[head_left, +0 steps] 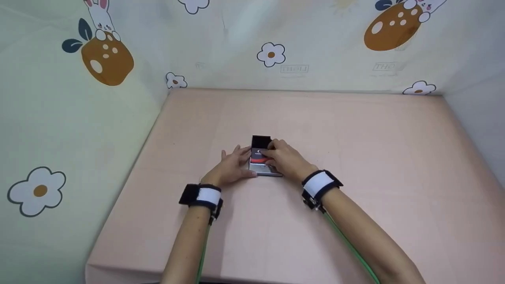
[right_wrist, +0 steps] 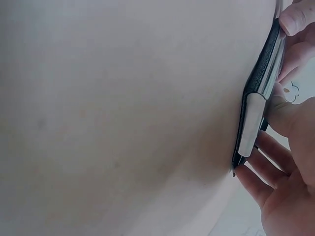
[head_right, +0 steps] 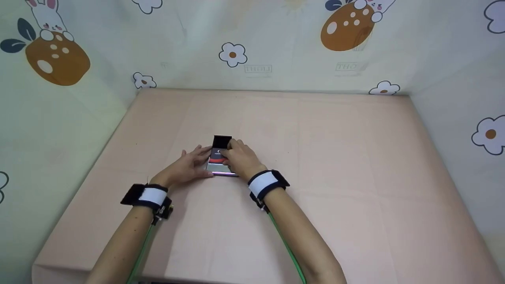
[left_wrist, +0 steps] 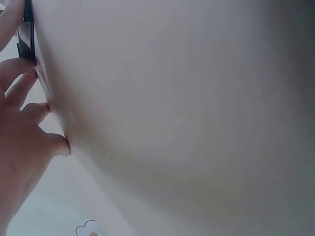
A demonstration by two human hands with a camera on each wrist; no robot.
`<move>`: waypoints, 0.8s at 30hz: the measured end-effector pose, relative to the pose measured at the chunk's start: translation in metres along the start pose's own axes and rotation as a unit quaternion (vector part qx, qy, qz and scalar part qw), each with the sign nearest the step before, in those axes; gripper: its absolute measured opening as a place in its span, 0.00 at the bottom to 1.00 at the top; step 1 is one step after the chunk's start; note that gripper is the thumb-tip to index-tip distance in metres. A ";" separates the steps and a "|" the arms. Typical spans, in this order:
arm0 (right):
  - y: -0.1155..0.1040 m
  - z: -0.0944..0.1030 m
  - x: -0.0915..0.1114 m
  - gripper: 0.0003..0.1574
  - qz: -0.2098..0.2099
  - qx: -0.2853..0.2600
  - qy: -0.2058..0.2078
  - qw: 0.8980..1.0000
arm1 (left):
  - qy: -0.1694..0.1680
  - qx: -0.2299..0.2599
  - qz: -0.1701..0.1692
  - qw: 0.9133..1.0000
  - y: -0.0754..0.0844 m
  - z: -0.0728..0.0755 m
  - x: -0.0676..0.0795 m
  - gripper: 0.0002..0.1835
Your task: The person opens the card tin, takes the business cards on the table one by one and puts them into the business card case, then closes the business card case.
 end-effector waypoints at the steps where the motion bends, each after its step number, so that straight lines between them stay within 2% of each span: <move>1: 0.000 -0.001 0.000 0.24 0.004 0.004 0.002 1.000 | 0.000 0.003 0.000 1.000 0.000 0.000 0.000 0.43; 8: 0.000 -0.004 0.006 0.23 0.023 0.018 0.011 1.000 | 0.008 0.013 -0.006 1.000 0.000 -0.001 0.001 0.42; 16: -0.006 0.000 0.016 0.29 0.051 0.014 0.001 0.999 | 0.010 0.011 -0.012 1.000 -0.001 0.000 0.001 0.44; 24: -0.009 0.004 0.018 0.27 0.043 0.011 -0.028 0.999 | 0.003 -0.002 -0.022 1.000 -0.001 0.000 0.000 0.41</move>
Point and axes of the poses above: each hand's wrist, its own x-axis away from the middle knuckle, its own z-axis out of the back of the hand, y = z × x, the point moved 1 cm from there along -x, towards the middle knuckle, and after that the axes turned 1 degree about x, right-handed, at the moved point
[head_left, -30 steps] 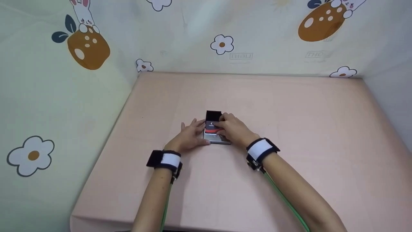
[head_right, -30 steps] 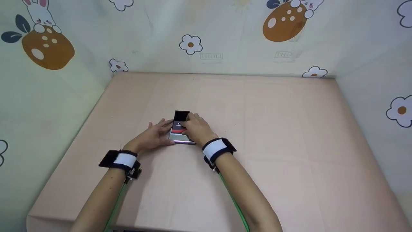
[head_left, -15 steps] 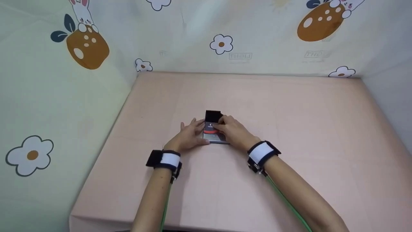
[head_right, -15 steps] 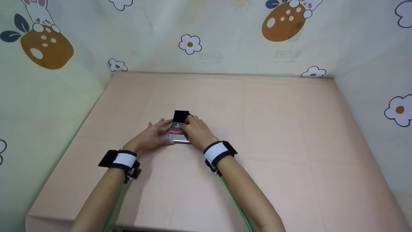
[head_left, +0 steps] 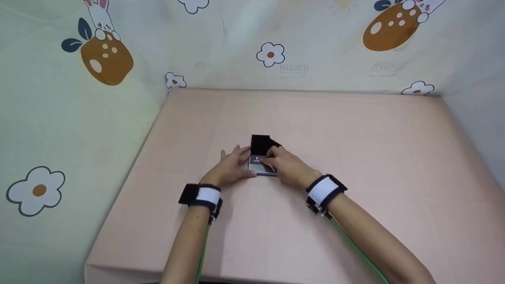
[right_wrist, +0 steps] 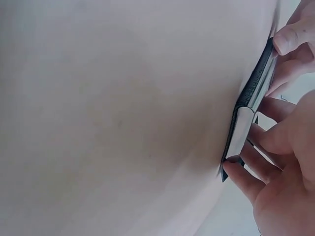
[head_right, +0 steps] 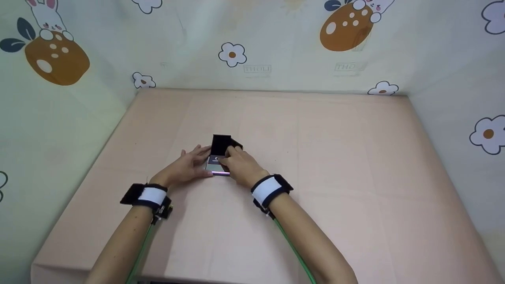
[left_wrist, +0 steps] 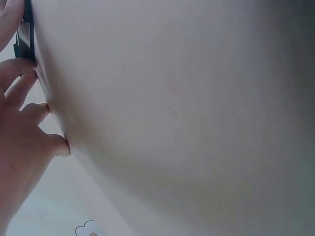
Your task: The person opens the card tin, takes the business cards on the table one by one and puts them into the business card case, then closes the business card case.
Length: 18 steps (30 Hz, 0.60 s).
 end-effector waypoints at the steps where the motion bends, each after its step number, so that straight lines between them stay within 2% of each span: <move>1: -0.001 0.001 0.000 0.27 0.000 -0.002 -0.001 1.000 | -0.001 0.000 0.000 1.000 0.000 0.000 0.000 0.41; 6: -0.004 0.003 0.001 0.28 -0.002 0.000 -0.006 1.000 | -0.004 0.005 -0.002 1.000 0.000 0.001 0.001 0.41; 13: -0.004 0.007 0.000 0.30 -0.022 0.006 -0.036 0.999 | -0.001 0.007 0.002 1.000 0.000 0.000 0.001 0.41; 18: 0.000 0.013 0.000 0.27 -0.030 -0.008 -0.015 0.999 | 0.004 0.017 0.011 1.000 0.001 -0.001 0.001 0.42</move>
Point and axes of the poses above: each hand's wrist, its own x-axis away from the middle knuckle, its own z-axis out of the back of the hand, y = z × x, the point moved 1 cm from there along -x, towards the middle knuckle, and after that the axes turned 1 degree about x, right-handed, at the moved point
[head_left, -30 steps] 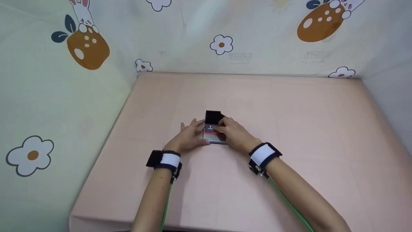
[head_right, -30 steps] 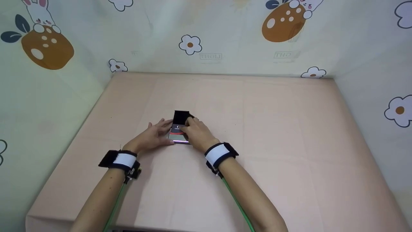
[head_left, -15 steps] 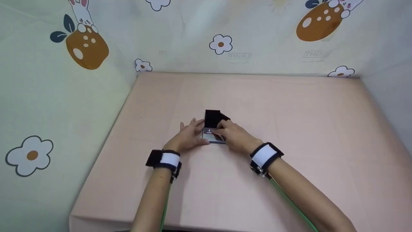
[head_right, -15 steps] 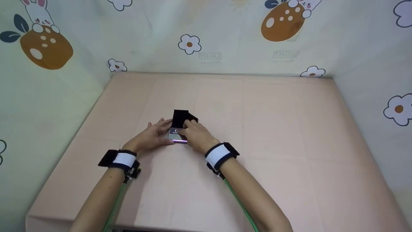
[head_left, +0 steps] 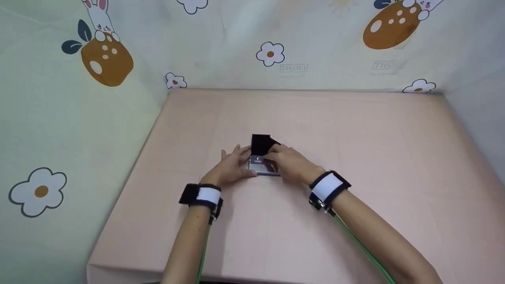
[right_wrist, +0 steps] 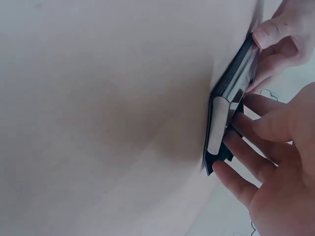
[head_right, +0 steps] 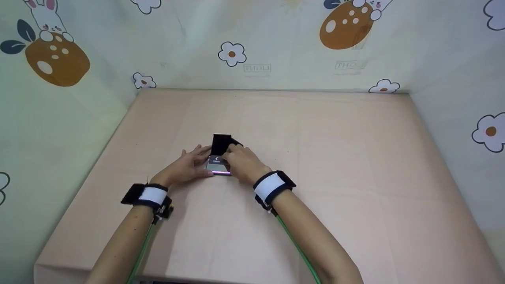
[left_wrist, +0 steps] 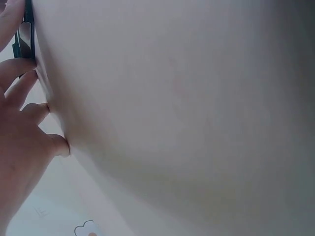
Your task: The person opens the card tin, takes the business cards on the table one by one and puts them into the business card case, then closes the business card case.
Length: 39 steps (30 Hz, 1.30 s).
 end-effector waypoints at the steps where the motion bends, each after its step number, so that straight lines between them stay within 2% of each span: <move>1: 0.001 0.001 0.000 0.27 -0.004 -0.002 0.006 1.000 | 0.001 0.003 0.001 1.000 0.000 0.000 0.000 0.43; 6: 0.010 0.006 -0.001 0.29 -0.051 -0.035 0.013 0.998 | 0.008 0.018 0.003 1.000 0.003 -0.001 0.001 0.44; 11: 0.017 0.006 -0.002 0.31 -0.111 -0.094 -0.011 0.989 | 0.010 0.011 0.001 1.000 0.005 -0.002 0.000 0.42; 14: 0.020 0.006 -0.001 0.33 -0.124 -0.101 -0.023 0.987 | 0.006 0.007 0.003 1.000 0.006 -0.002 -0.002 0.43; 17: 0.021 0.007 0.001 0.33 -0.126 -0.089 -0.013 0.988 | 0.007 0.015 0.008 1.000 0.006 -0.002 -0.003 0.46; 24: 0.016 0.013 0.007 0.33 -0.089 -0.039 0.038 0.995 | 0.026 0.052 0.046 0.997 0.003 0.003 0.000 0.60; 28: 0.013 0.013 0.015 0.32 -0.043 -0.019 0.060 0.997 | 0.019 0.074 0.028 0.997 0.000 0.006 0.004 0.62; 30: 0.012 0.012 0.020 0.32 -0.015 -0.010 0.070 0.997 | 0.017 0.087 0.009 0.996 -0.001 0.009 0.006 0.57; 33: 0.010 0.011 0.027 0.32 0.016 -0.004 0.068 0.998 | 0.013 0.108 -0.013 0.994 -0.004 0.013 0.010 0.45; 36: 0.009 0.008 0.033 0.32 0.032 0.000 0.053 0.998 | 0.009 0.124 -0.019 0.992 -0.007 0.015 0.012 0.33; 39: 0.007 0.006 0.037 0.29 0.043 -0.005 0.043 0.998 | 0.005 0.107 -0.012 0.994 -0.010 0.012 0.012 0.24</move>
Point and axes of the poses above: each hand's wrist, its own x-axis away from the middle knuckle, its own z-axis out of the back of the hand, y = z × x, the point moved 1 cm from there along -x, towards the middle knuckle, and after that the axes turned 1 degree about x, right-handed, at the moved point
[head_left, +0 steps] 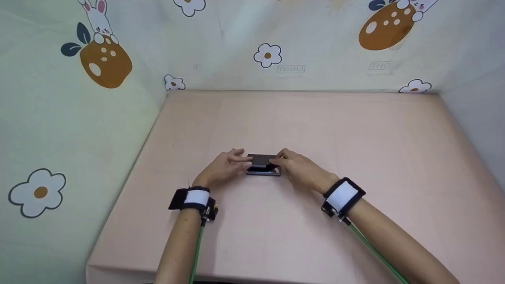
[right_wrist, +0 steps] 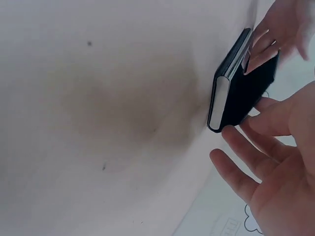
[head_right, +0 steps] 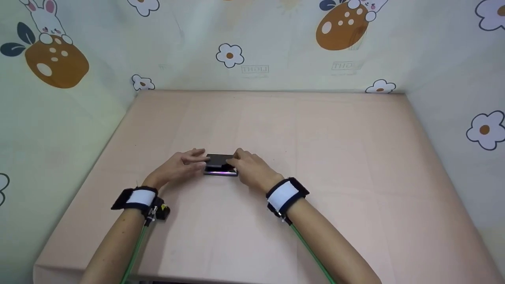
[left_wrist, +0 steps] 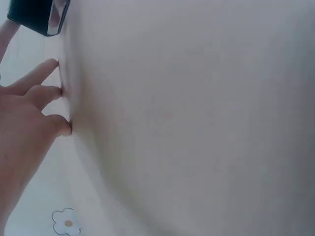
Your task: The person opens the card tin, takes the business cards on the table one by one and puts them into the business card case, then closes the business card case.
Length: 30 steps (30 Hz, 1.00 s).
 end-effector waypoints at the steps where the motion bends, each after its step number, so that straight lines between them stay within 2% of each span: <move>1: 0.000 -0.001 0.001 0.28 0.003 0.000 -0.001 1.000 | 0.003 -0.007 0.004 1.000 -0.001 -0.002 -0.001 0.20; 3: 0.000 -0.004 0.003 0.26 0.006 0.001 -0.003 1.000 | 0.009 -0.014 0.008 1.000 -0.003 -0.005 -0.003 0.16; 6: 0.002 -0.008 0.006 0.24 0.005 0.001 0.000 1.000 | 0.017 -0.015 0.014 1.000 -0.003 -0.009 -0.004 0.14; 10: 0.000 -0.011 0.011 0.25 -0.017 -0.028 -0.006 0.999 | 0.018 -0.035 -0.002 0.999 -0.001 -0.010 -0.004 0.14; 14: -0.005 -0.009 0.014 0.29 -0.026 -0.001 -0.023 0.999 | 0.019 -0.048 -0.013 0.999 -0.001 -0.010 -0.003 0.14; 16: -0.008 -0.008 0.014 0.32 -0.016 0.041 -0.029 0.999 | 0.019 -0.044 -0.003 0.999 -0.001 -0.010 -0.002 0.14; 19: -0.011 -0.008 0.015 0.35 -0.008 0.067 -0.037 0.997 | 0.021 -0.027 0.019 0.999 0.000 -0.008 -0.001 0.13; 24: -0.012 -0.010 0.017 0.38 -0.021 0.061 -0.059 0.996 | 0.015 -0.008 0.032 0.999 0.004 -0.005 0.001 0.12; 27: -0.010 -0.011 0.019 0.40 -0.039 0.049 -0.074 0.995 | 0.008 -0.014 0.040 0.999 0.007 -0.005 0.000 0.12; 30: -0.009 -0.013 0.022 0.37 -0.047 0.040 -0.081 0.995 | 0.007 -0.034 0.048 0.998 0.011 -0.005 -0.001 0.12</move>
Point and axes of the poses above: each hand's wrist, its own x-axis away from the middle knuckle, its own z-axis out of the back of the hand, y = z × x, the point moved 1 cm from there along -x, towards the middle knuckle, and after that the axes turned 1 degree about x, right-handed, at the moved point
